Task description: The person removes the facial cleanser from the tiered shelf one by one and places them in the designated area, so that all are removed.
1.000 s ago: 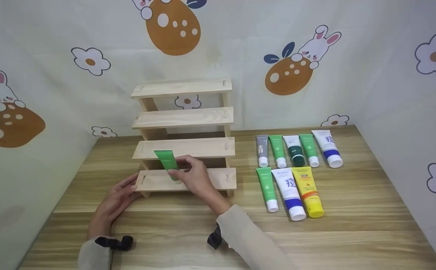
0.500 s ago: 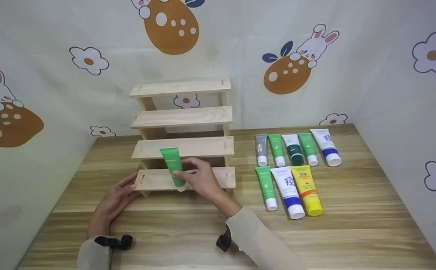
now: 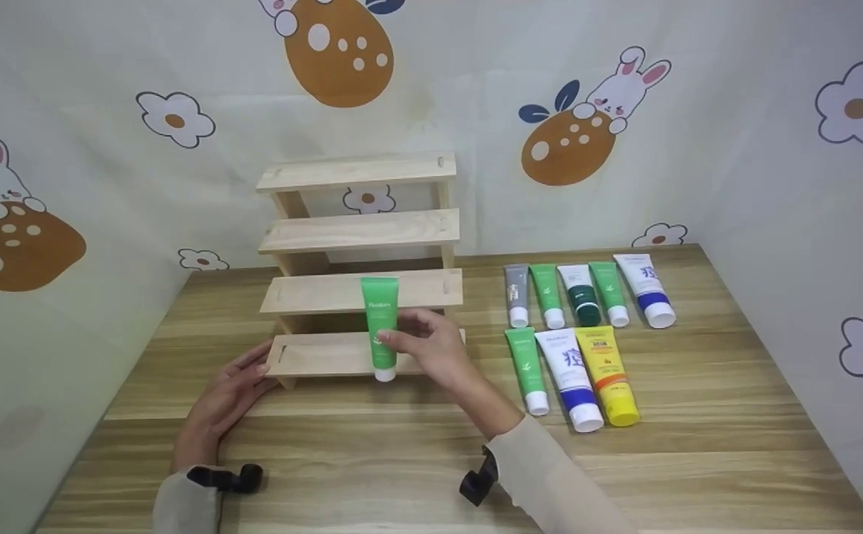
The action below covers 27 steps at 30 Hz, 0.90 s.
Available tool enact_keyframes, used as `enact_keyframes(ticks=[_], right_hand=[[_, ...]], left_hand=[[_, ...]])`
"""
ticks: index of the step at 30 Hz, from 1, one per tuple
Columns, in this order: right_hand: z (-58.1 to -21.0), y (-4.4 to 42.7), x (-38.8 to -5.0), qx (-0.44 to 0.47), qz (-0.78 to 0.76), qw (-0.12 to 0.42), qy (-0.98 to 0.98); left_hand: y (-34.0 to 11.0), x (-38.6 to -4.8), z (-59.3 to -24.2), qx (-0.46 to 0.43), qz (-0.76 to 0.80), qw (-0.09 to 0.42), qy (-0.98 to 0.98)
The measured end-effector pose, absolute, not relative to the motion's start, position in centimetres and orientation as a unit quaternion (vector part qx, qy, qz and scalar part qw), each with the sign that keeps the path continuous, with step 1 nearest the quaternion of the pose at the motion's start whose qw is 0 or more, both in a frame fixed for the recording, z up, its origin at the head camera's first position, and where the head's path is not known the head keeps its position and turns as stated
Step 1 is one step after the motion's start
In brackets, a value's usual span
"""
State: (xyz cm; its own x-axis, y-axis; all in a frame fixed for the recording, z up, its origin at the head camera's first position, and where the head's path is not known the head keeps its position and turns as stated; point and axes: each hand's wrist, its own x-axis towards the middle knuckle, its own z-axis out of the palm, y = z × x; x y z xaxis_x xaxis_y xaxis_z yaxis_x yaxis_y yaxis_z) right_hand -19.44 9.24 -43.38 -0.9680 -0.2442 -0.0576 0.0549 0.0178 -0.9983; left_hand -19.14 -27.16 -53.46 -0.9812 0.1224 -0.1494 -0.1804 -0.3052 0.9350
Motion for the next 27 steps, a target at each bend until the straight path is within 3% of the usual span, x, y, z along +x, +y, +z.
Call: enact_keyframes(ticks=[10,17,27], right_hand=[[-41.4,15.3,-20.8,0.01,-0.707,0.117,0.697],[-40.8,19.4,-20.8,0.003,-0.747,0.079,0.66],[-40.9,24.1,-20.3,0.013,-0.747,0.068,0.661]], left_hand=[[-27.3,-19.2,-53.3,-0.005,0.797,0.099,0.595],[-27.4,-19.1,-53.4,-0.022,0.8,0.098,0.592],[-27.1,-19.2,-53.4,-0.033,0.813,0.087,0.575]])
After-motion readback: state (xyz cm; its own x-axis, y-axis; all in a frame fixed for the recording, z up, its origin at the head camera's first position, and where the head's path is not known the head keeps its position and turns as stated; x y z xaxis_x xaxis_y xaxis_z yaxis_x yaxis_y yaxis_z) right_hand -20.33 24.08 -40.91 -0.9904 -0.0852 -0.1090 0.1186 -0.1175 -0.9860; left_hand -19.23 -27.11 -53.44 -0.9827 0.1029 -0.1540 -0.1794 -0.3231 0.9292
